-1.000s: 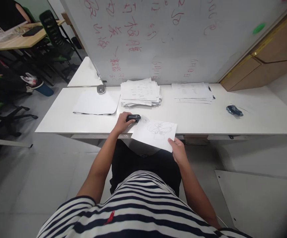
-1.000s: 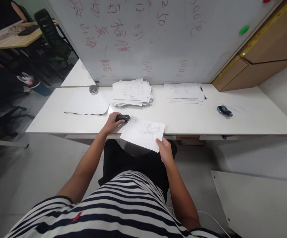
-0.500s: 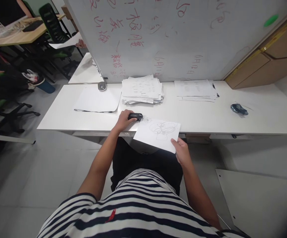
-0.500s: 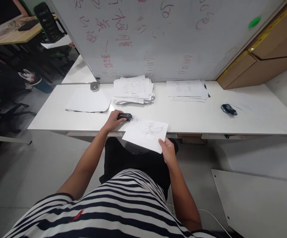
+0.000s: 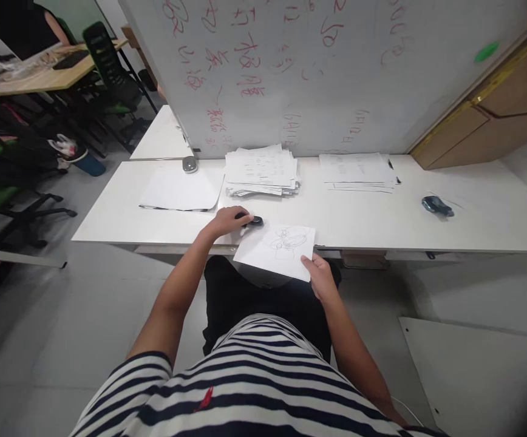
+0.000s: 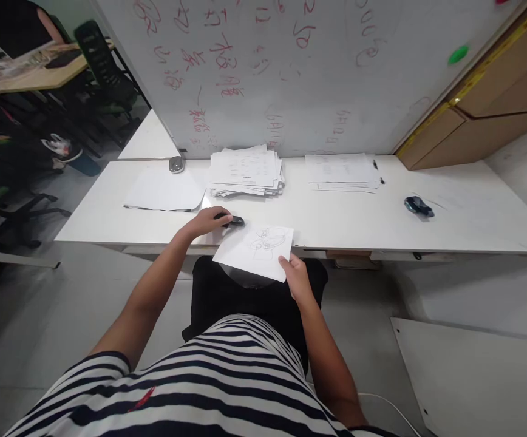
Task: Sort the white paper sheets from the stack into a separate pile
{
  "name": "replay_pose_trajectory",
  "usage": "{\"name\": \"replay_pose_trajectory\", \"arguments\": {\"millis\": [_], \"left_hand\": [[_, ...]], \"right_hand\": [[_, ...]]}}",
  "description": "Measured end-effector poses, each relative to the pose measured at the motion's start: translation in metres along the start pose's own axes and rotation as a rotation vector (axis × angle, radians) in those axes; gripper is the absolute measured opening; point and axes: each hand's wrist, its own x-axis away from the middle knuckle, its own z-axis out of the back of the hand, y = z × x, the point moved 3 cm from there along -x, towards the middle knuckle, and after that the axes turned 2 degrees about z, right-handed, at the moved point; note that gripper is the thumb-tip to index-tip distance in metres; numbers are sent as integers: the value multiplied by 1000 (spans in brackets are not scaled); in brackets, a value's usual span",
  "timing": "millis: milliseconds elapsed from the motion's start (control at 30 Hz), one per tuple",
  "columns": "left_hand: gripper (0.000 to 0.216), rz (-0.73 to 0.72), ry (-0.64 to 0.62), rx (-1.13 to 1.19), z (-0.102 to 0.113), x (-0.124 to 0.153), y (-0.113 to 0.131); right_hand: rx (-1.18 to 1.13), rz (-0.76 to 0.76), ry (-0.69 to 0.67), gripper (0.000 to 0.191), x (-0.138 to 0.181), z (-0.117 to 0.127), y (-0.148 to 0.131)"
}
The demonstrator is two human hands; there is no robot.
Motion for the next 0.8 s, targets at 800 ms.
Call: {"name": "replay_pose_trajectory", "arguments": {"millis": [800], "left_hand": [[38,132,208,-240,-47,-65,25]], "right_hand": [[32,-7,32,47,0,-6,5]]}}
